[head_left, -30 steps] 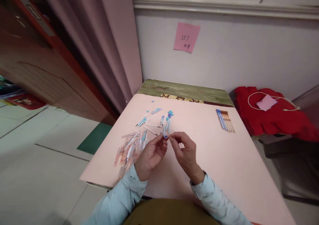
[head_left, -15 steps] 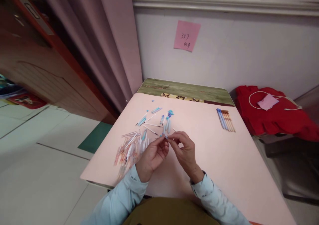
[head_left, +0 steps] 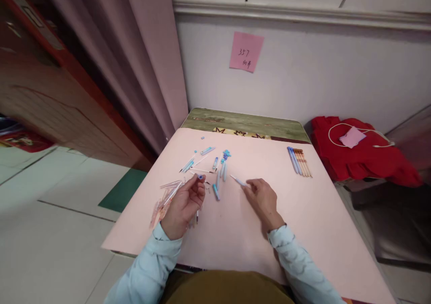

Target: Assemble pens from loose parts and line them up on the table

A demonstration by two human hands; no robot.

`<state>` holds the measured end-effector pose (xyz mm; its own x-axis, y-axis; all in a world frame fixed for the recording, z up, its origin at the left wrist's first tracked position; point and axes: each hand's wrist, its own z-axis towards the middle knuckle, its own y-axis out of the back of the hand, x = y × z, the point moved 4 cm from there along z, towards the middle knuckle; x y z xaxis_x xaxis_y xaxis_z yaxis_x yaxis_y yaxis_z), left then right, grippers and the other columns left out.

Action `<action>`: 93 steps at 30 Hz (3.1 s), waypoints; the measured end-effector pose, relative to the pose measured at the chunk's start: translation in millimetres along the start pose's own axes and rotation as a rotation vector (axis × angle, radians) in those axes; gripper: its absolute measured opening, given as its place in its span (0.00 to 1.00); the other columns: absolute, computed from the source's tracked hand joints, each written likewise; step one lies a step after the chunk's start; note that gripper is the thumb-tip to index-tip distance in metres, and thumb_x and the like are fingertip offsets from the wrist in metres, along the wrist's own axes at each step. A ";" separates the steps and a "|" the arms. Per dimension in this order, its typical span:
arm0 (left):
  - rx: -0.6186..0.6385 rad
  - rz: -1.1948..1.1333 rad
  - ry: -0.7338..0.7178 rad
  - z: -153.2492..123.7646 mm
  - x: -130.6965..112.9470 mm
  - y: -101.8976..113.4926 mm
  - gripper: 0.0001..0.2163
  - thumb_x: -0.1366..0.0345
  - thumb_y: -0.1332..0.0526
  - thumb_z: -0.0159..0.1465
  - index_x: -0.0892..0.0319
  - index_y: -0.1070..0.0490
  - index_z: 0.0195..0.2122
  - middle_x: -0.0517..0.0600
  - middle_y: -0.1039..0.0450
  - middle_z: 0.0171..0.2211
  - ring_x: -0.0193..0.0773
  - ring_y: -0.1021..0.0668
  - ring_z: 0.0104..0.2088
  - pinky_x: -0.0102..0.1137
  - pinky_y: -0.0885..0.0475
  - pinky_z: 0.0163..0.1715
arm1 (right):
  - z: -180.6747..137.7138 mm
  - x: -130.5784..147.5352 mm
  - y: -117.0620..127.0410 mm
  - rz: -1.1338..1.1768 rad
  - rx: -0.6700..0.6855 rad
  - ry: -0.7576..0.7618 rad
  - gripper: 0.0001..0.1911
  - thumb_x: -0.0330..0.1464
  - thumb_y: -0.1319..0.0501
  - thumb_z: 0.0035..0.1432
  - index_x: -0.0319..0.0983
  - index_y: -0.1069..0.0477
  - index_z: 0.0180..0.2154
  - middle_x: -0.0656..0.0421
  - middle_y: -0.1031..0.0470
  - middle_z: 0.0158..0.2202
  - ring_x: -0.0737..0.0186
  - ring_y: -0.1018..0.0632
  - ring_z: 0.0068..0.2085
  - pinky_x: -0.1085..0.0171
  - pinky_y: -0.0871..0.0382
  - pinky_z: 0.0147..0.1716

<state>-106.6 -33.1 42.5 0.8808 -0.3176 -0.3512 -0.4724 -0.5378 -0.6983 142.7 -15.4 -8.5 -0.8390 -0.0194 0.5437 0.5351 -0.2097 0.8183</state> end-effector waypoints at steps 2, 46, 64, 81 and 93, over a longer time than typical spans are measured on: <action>0.000 -0.006 -0.028 1.2 -4.2 1.1 0.04 0.74 0.44 0.67 0.66 0.31 0.36 0.52 0.26 0.30 0.26 0.27 0.22 0.18 0.28 0.18 | -4.1 1.8 -7.4 -0.071 0.002 0.048 0.11 0.39 0.39 0.59 0.42 0.21 0.39 0.56 0.23 0.37 0.59 0.25 0.41 0.64 0.37 0.36; 0.128 0.401 -0.235 -6.3 42.1 -6.2 0.10 0.64 0.31 0.55 0.62 0.27 0.34 0.54 0.21 0.32 0.40 0.19 0.34 0.34 0.23 0.37 | -43.4 87.6 48.7 0.182 -0.297 0.416 0.03 0.30 0.39 0.62 0.40 0.27 0.38 0.59 0.21 0.33 0.63 0.21 0.34 0.66 0.31 0.34; 0.146 0.356 -0.168 -2.2 43.3 -9.5 0.09 0.71 0.30 0.53 0.63 0.25 0.34 0.55 0.20 0.36 0.38 0.19 0.34 0.31 0.23 0.38 | -43.7 88.0 43.6 0.243 -0.193 0.266 0.08 0.36 0.40 0.63 0.41 0.24 0.35 0.61 0.20 0.31 0.66 0.22 0.28 0.68 0.33 0.29; 0.141 0.170 -0.135 4.1 62.5 -5.7 0.06 0.68 0.30 0.56 0.63 0.25 0.31 0.51 0.21 0.33 0.34 0.20 0.37 0.26 0.24 0.40 | -43.8 83.0 28.2 0.117 -0.161 0.233 0.14 0.40 0.45 0.67 0.40 0.26 0.44 0.58 0.20 0.29 0.63 0.21 0.27 0.68 0.36 0.26; 0.127 0.242 -0.182 2.9 47.3 -6.9 0.09 0.66 0.29 0.54 0.62 0.25 0.33 0.52 0.21 0.34 0.34 0.20 0.35 0.26 0.24 0.35 | -47.1 83.8 33.0 0.154 -0.231 0.297 0.08 0.35 0.43 0.65 0.40 0.27 0.36 0.61 0.21 0.28 0.65 0.21 0.27 0.68 0.35 0.27</action>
<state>-61.6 -42.1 28.8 0.7401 -0.2734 -0.6144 -0.6711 -0.3579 -0.6492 85.4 -70.0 55.3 -0.7605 -0.3419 0.5520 0.6493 -0.3957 0.6495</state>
